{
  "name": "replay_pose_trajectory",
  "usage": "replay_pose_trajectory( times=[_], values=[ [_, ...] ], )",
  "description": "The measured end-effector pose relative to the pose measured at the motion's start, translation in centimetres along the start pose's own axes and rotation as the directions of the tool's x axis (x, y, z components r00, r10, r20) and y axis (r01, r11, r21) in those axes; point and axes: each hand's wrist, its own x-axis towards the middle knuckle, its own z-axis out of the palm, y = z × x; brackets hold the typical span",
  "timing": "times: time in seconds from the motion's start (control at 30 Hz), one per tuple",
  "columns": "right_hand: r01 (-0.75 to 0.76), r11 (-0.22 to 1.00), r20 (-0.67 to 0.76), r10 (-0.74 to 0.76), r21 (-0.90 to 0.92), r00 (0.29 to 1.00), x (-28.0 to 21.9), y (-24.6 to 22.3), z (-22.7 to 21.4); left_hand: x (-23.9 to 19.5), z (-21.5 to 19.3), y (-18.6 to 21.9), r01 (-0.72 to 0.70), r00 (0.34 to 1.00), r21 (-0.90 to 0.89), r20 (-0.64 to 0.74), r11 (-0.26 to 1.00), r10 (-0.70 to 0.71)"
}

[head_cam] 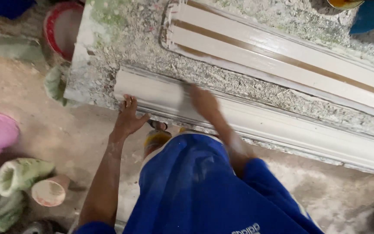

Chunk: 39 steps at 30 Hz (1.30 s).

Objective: Scraping and smoothing the edges of decorative plaster moldings using a hand tool

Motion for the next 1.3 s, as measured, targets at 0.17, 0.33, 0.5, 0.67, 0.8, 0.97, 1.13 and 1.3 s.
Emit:
replay_pose_trajectory(
  times=[0.17,0.33,0.5,0.67,0.8,0.97,1.13,1.3],
  values=[
    [-0.356,0.927,-0.065,0.351,-0.114,0.934,-11.1,19.2,-6.4,-0.9,-0.5,0.1,-0.091,0.995,-0.061,-0.050,0.994,0.088],
    [-0.472,0.808,-0.117,0.463,-0.352,0.879,-13.8,38.2,-10.2,0.1,0.9,-2.1,-0.182,0.979,-0.121,-0.118,0.976,0.168],
    [-0.174,0.931,0.072,0.207,-0.323,0.976,-5.2,19.3,-10.6,2.1,3.6,-4.9,-0.264,0.936,-0.217,-0.291,0.940,0.195],
    [0.324,0.863,0.356,-0.184,-0.388,0.916,4.3,-0.6,-7.0,-1.8,5.4,-5.0,-0.327,0.812,-0.544,-0.580,0.773,-0.064],
    [0.420,0.835,0.326,-0.311,-0.354,0.893,12.2,-12.0,-1.2,-5.1,12.4,-8.7,-0.282,0.693,-0.623,-0.658,0.730,-0.293],
    [0.492,0.852,0.345,-0.414,-0.180,0.842,8.0,-22.0,0.1,-8.6,23.3,-17.5,-0.034,0.619,-0.871,-0.403,0.490,-0.674],
    [0.419,0.857,0.462,-0.254,-0.300,0.850,2.4,-17.8,5.4,-15.3,30.7,-20.8,-0.058,0.496,-0.957,-0.274,0.283,-0.824],
    [0.306,0.890,0.454,-0.131,-0.338,0.881,-0.4,-10.4,5.9,-17.8,37.0,-22.3,0.075,0.393,-0.991,-0.071,0.109,-0.917]
  ],
)
